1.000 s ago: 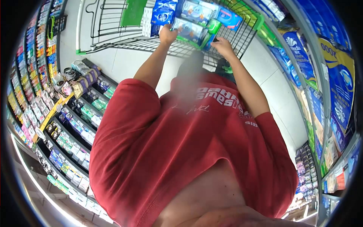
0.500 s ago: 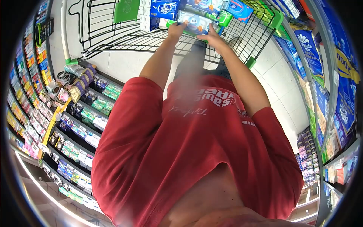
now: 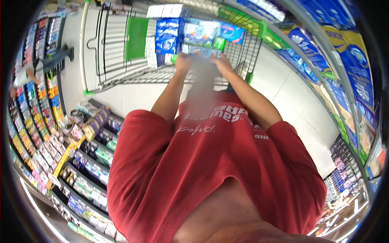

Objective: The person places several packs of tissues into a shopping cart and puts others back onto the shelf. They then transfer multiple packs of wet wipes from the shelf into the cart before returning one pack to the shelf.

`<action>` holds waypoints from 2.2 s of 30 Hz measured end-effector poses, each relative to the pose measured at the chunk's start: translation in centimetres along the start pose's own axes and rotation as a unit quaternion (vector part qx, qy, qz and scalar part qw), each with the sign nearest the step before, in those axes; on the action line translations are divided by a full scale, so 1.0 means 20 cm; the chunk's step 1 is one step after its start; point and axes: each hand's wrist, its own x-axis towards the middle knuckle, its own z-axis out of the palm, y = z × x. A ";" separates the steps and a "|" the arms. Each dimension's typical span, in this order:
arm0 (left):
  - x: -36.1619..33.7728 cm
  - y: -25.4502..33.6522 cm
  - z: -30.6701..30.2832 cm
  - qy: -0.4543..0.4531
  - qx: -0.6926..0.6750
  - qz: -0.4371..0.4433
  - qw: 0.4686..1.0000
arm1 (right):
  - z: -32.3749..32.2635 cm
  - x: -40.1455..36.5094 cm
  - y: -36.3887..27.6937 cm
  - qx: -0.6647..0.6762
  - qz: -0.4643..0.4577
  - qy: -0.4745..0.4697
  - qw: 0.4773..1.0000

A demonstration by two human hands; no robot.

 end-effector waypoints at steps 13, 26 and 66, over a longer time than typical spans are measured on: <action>-0.86 1.83 -0.35 0.013 -0.284 0.459 0.842 | -0.58 -0.82 -0.93 -0.062 -0.424 0.189 0.884; -1.40 3.15 -0.10 -0.148 -0.373 0.636 0.659 | -1.74 -1.39 -1.87 -0.220 -0.664 0.532 0.477; -0.27 0.23 -0.19 -0.074 0.406 -0.077 0.908 | -0.73 -0.09 -0.29 -0.337 -0.410 0.099 0.842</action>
